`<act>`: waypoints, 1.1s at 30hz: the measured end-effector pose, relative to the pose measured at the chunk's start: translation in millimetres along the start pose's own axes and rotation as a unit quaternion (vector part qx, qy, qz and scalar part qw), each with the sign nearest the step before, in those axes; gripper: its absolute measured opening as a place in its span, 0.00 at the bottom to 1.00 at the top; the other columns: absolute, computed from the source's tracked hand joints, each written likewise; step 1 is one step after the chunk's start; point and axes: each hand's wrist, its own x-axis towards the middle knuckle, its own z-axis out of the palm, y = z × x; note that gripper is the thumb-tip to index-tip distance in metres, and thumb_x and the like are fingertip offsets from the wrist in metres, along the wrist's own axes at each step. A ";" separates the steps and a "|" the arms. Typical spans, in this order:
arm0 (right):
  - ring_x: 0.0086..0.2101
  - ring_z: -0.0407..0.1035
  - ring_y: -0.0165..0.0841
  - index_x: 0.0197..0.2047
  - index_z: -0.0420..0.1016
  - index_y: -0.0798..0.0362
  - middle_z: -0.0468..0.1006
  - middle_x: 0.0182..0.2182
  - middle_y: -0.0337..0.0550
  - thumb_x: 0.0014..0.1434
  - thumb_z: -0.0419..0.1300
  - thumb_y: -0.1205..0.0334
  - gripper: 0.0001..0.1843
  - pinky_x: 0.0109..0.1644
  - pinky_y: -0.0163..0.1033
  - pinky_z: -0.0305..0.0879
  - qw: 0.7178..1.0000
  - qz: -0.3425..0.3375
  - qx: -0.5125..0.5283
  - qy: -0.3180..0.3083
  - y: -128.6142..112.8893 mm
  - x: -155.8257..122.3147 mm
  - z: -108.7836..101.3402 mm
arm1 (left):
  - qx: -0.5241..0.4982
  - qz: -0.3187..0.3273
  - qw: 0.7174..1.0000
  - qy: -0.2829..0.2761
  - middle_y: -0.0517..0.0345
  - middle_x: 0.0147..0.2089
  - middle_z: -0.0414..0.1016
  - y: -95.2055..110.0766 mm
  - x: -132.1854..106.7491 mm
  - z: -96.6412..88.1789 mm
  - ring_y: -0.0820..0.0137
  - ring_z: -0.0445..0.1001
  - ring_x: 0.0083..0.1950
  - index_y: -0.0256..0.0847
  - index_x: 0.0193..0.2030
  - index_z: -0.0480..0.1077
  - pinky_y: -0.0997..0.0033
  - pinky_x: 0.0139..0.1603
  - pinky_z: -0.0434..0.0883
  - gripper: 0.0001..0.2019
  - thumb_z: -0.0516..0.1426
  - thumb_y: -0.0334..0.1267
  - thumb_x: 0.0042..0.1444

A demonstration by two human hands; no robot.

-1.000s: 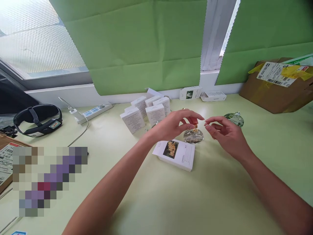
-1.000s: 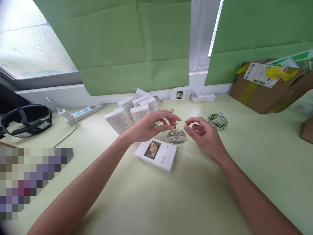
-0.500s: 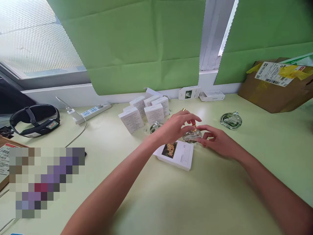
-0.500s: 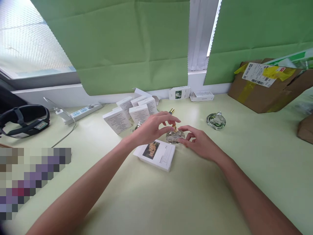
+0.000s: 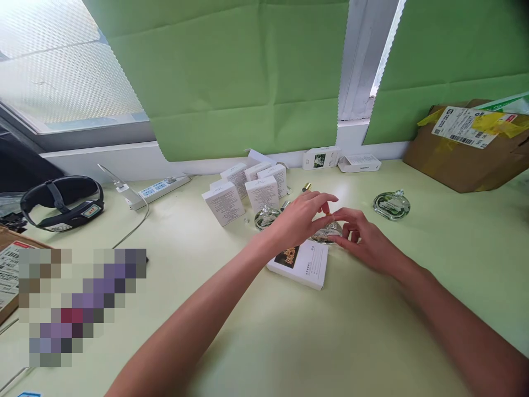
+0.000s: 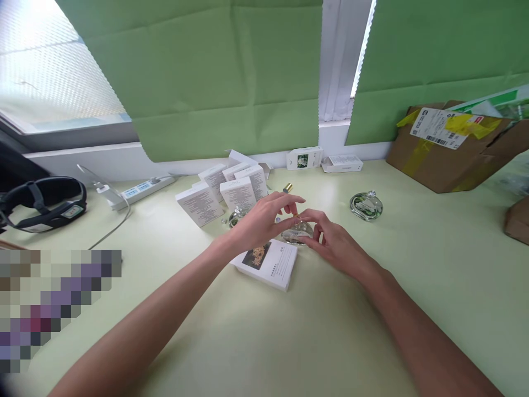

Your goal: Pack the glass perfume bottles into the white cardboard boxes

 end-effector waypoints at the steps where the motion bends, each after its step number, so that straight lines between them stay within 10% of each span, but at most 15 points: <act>1: 0.23 0.62 0.28 0.60 0.56 0.40 0.75 0.38 0.38 0.64 0.59 0.49 0.25 0.27 0.37 0.63 1.000 -0.003 -0.013 -0.007 0.1 -0.3 -0.3 | 0.001 -0.005 1.000 0.000 0.53 0.48 0.76 0.6 0.0 0.2 0.65 0.71 0.53 0.40 0.59 0.66 0.65 0.50 0.68 0.15 0.53 0.41 0.68; 6: 0.23 0.62 0.30 0.63 0.60 0.40 0.69 0.29 0.34 0.65 0.57 0.49 0.24 0.28 0.38 0.62 0.999 0.005 -0.032 -0.016 -1.7 -0.9 -1.5 | -0.001 -0.011 1.000 -0.004 0.53 0.48 0.76 0.7 -0.2 0.9 0.66 0.72 0.52 0.41 0.58 0.66 0.66 0.49 0.69 0.15 0.54 0.40 0.67; 21: 0.29 0.64 0.30 0.62 0.62 0.38 0.74 0.53 0.41 0.65 0.58 0.51 0.22 0.33 0.40 0.68 1.000 0.008 0.005 -0.003 0.4 -0.4 2.3 | 0.027 0.036 0.999 -0.029 0.50 0.52 0.74 -1.5 -3.1 -25.1 0.66 0.72 0.52 0.41 0.54 0.74 0.66 0.50 0.69 0.14 0.49 0.33 0.69; 33: 0.27 0.62 0.31 0.62 0.62 0.41 0.74 0.35 0.38 0.65 0.57 0.48 0.23 0.31 0.40 0.67 1.000 0.005 -0.006 0.001 2.3 -0.2 1.9 | 0.067 0.021 0.993 -0.095 0.51 0.52 0.72 3.1 -4.3 -31.3 0.68 0.73 0.46 0.49 0.57 0.73 0.70 0.41 0.69 0.19 0.48 0.30 0.67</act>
